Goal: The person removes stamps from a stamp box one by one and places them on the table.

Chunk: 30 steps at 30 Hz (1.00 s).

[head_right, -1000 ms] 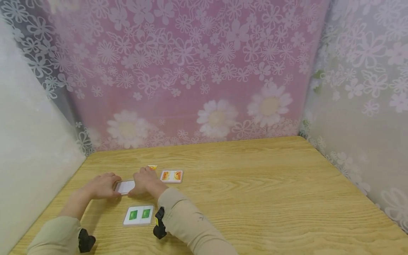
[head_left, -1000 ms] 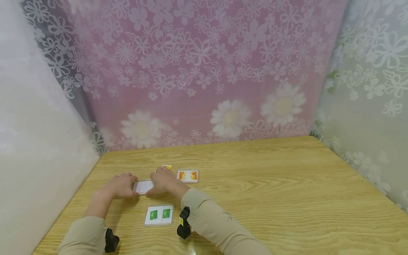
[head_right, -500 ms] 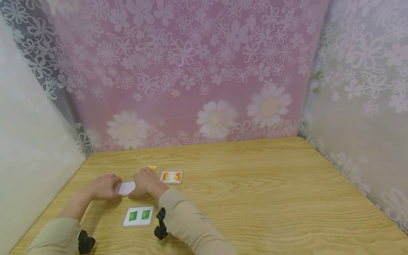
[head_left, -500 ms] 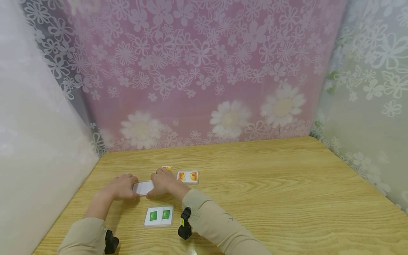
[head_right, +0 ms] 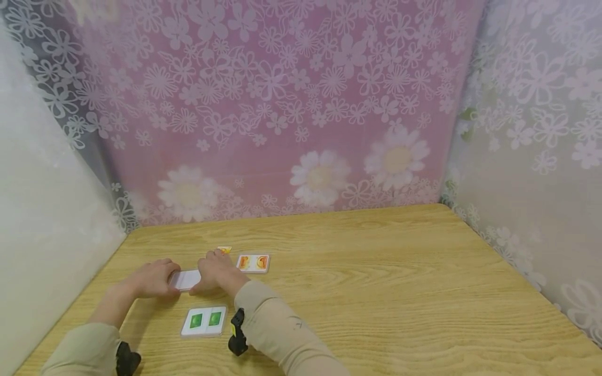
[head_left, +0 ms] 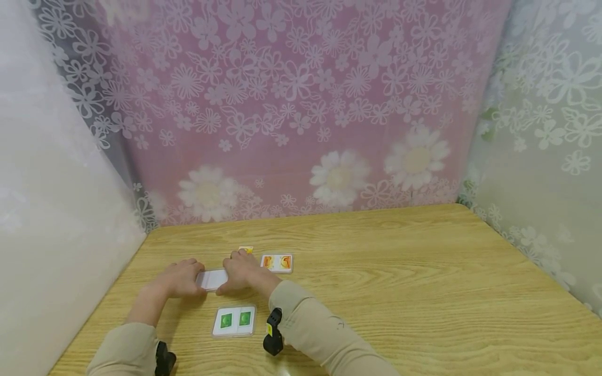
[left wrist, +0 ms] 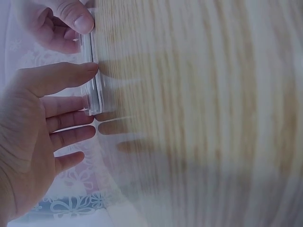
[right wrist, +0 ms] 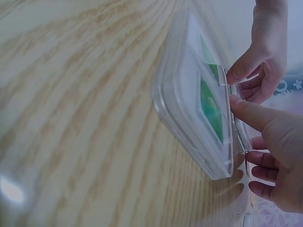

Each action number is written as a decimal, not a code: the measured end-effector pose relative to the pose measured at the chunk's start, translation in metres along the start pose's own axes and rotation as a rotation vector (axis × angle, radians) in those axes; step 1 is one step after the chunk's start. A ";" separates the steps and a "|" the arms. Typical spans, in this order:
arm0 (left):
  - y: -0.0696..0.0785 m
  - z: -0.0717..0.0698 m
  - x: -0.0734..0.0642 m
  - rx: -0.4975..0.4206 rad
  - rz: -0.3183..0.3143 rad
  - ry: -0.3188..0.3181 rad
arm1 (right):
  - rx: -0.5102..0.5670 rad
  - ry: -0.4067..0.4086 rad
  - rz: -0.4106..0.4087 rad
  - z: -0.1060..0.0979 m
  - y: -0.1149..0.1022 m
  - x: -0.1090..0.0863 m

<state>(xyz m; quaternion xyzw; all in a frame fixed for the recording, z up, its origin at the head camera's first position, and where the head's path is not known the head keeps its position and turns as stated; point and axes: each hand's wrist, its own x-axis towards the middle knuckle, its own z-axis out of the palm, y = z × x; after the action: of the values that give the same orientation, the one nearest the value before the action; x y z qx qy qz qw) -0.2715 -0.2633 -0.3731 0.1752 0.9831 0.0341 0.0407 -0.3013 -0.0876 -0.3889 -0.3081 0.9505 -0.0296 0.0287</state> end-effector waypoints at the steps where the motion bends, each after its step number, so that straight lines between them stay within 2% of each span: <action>1: 0.000 0.000 0.000 0.001 0.001 0.001 | -0.003 0.000 0.000 0.000 0.000 0.000; 18: 0.001 0.001 -0.002 -0.004 0.008 0.032 | -0.042 0.009 -0.019 0.001 0.001 -0.002; 30: 0.000 0.002 -0.001 -0.005 -0.010 0.013 | -0.104 0.020 -0.034 0.001 0.000 -0.004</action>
<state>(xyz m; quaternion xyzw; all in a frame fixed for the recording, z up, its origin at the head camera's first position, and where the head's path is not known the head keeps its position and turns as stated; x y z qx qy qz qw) -0.2702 -0.2635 -0.3749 0.1701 0.9841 0.0375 0.0350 -0.2980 -0.0854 -0.3898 -0.3251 0.9455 0.0164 0.0026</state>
